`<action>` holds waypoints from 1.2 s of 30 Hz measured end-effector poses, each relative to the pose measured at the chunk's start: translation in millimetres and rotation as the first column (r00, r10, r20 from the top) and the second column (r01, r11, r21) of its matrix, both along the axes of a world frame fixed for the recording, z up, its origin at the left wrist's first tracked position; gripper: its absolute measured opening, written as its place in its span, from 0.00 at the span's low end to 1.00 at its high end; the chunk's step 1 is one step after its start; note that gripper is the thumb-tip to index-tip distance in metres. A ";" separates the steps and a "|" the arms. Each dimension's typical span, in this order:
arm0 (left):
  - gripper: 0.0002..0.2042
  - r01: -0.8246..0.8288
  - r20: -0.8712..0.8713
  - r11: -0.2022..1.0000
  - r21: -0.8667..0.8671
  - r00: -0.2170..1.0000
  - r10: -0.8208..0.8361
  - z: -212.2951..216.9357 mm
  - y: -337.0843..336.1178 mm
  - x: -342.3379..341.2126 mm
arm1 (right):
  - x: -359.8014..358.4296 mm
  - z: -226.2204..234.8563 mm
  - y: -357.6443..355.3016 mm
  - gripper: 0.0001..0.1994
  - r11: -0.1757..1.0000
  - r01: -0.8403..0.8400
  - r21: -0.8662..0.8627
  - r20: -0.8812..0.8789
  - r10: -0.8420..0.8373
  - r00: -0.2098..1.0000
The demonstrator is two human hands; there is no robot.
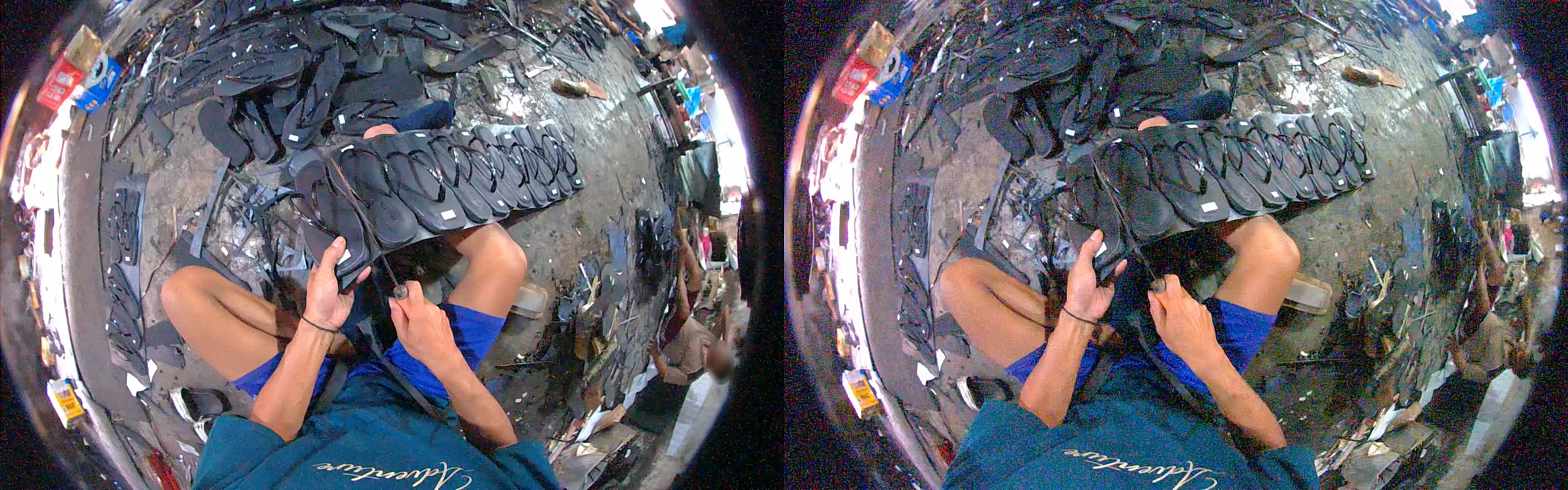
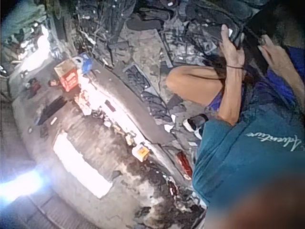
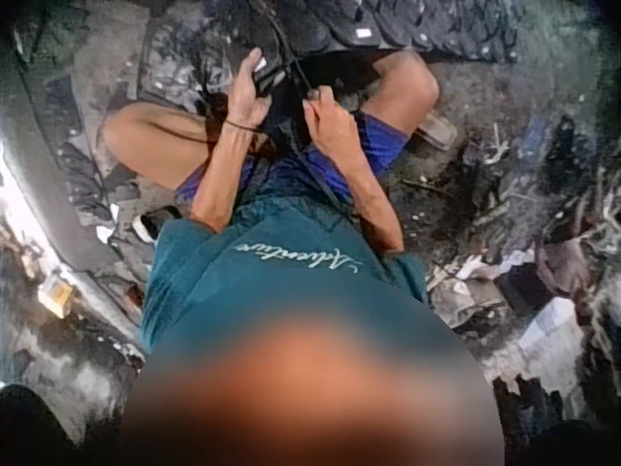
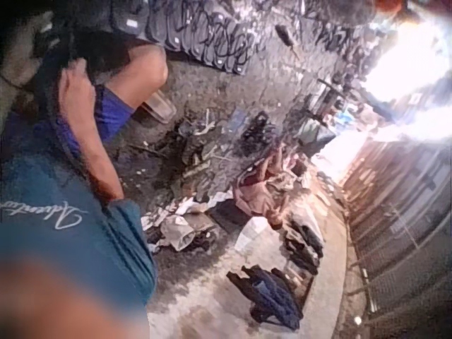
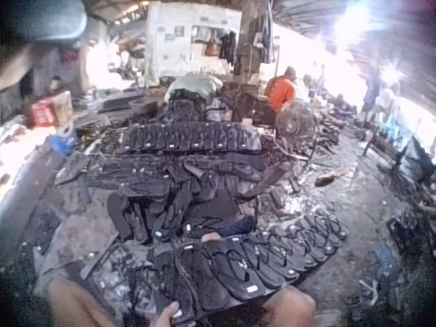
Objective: The person sits on the floor and uses a knife to trim the edges of black flip-flops. They handle the sandals one at a time, scraping the knife along the sole and strap edges, then place the finished items into a pile.
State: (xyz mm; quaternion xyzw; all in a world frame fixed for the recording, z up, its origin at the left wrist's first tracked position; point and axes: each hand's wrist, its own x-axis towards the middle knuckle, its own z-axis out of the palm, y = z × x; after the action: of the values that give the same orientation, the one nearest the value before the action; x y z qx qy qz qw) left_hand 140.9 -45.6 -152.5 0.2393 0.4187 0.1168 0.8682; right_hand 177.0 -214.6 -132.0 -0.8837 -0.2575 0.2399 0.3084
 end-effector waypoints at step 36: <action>0.15 0.068 0.092 0.985 -0.158 0.994 -0.054 16.2 8.9 -77.8 | 73.2 -153.5 158.9 0.18 0.986 -0.001 0.165 -0.074 0.013 0.997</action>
State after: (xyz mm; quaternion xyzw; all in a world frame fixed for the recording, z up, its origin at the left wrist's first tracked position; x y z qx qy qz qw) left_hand 63.2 -36.7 -136.4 0.1761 0.3807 0.0664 0.9053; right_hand 250.2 -55.7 -285.4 -0.8448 -0.2680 0.2519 0.3888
